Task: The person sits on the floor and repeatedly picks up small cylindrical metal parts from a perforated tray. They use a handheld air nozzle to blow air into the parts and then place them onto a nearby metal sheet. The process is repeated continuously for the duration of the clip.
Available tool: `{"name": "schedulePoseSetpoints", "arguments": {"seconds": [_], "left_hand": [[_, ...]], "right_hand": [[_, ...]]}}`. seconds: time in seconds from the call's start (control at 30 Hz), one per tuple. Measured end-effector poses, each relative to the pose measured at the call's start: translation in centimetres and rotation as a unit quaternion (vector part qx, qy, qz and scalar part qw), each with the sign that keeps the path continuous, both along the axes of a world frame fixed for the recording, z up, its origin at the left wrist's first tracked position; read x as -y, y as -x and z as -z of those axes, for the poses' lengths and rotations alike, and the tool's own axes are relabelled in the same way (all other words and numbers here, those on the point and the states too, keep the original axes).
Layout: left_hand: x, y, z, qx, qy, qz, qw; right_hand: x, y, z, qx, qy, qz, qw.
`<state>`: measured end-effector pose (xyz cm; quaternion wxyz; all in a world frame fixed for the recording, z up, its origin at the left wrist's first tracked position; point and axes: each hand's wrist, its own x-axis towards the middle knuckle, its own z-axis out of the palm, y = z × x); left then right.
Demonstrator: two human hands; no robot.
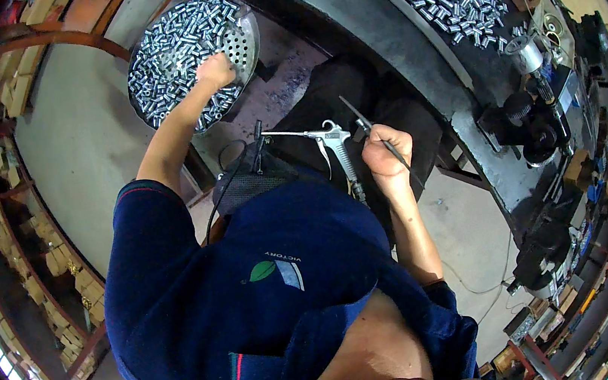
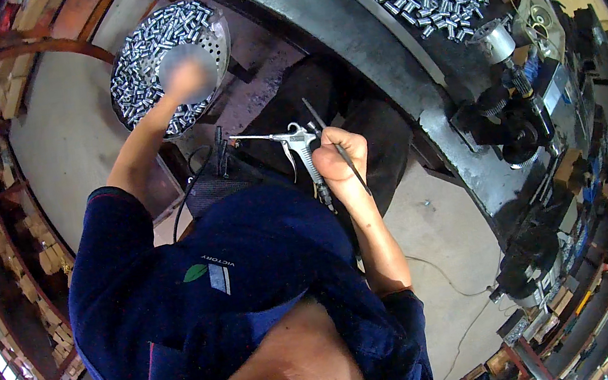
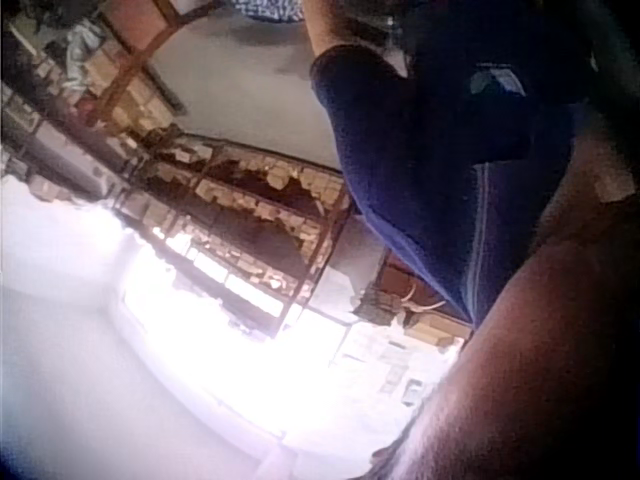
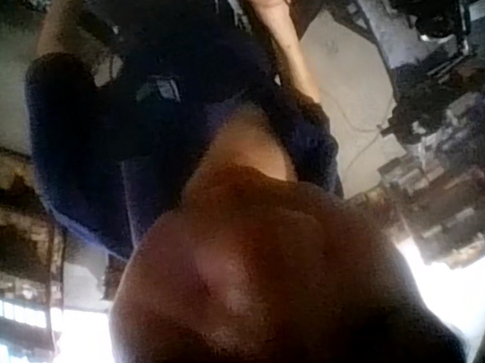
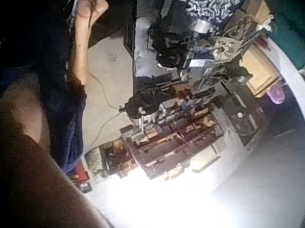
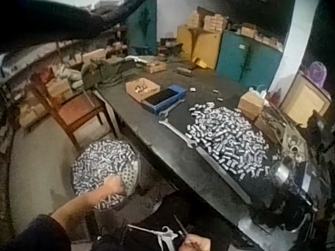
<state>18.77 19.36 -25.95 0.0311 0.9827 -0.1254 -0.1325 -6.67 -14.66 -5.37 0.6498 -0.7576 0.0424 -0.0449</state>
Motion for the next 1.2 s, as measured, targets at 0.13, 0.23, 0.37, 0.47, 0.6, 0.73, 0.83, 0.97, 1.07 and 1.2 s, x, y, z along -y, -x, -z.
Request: {"name": "schedulePoseSetpoints", "arguments": {"seconds": [0.13, 0.23, 0.37, 0.47, 0.6, 0.73, 0.83, 0.97, 1.07, 1.2], "left_hand": [[1.5, 2.4, -2.7, 0.053, 0.025, 0.052, 0.997], [0.9, 2.5, -5.0, 0.035, 0.116, 0.035, 0.992], [5.4, 5.6, -15.3, -0.300, 0.598, -0.115, 0.734], [9.1, 8.9, -19.9, -0.389, 0.646, -0.060, 0.655], [12.3, 13.1, -22.6, -0.531, 0.637, -0.071, 0.554], [13.5, 14.3, -22.7, -0.529, 0.636, -0.069, 0.558], [13.8, 14.5, -23.1, -0.505, 0.631, -0.071, 0.585], [14.2, 14.8, -23.4, -0.473, 0.631, -0.053, 0.613], [14.7, 15.0, -24.0, -0.432, 0.600, -0.006, 0.674], [15.4, 15.1, -24.9, -0.395, 0.595, 0.035, 0.699]], "right_hand": [[0.0, 0.1, -0.2, -0.010, -0.039, 0.001, 0.999], [-0.1, -0.2, -0.5, 0.007, 0.017, -0.009, 1.000], [-0.6, -0.6, -1.4, 0.026, 0.036, -0.014, 0.999], [-0.9, -1.0, -2.3, 0.042, 0.050, -0.045, 0.997], [-1.2, -1.1, -4.2, 0.056, 0.052, -0.071, 0.995], [-1.2, -0.8, -4.4, 0.073, 0.064, -0.073, 0.993], [-0.9, -0.7, -4.0, 0.079, 0.057, -0.073, 0.993], [-1.1, -1.0, -4.3, 0.089, 0.041, -0.090, 0.991], [-1.4, -1.0, -5.0, 0.079, 0.036, -0.108, 0.990], [-1.7, -0.8, -4.3, 0.077, 0.052, -0.086, 0.992]]}}
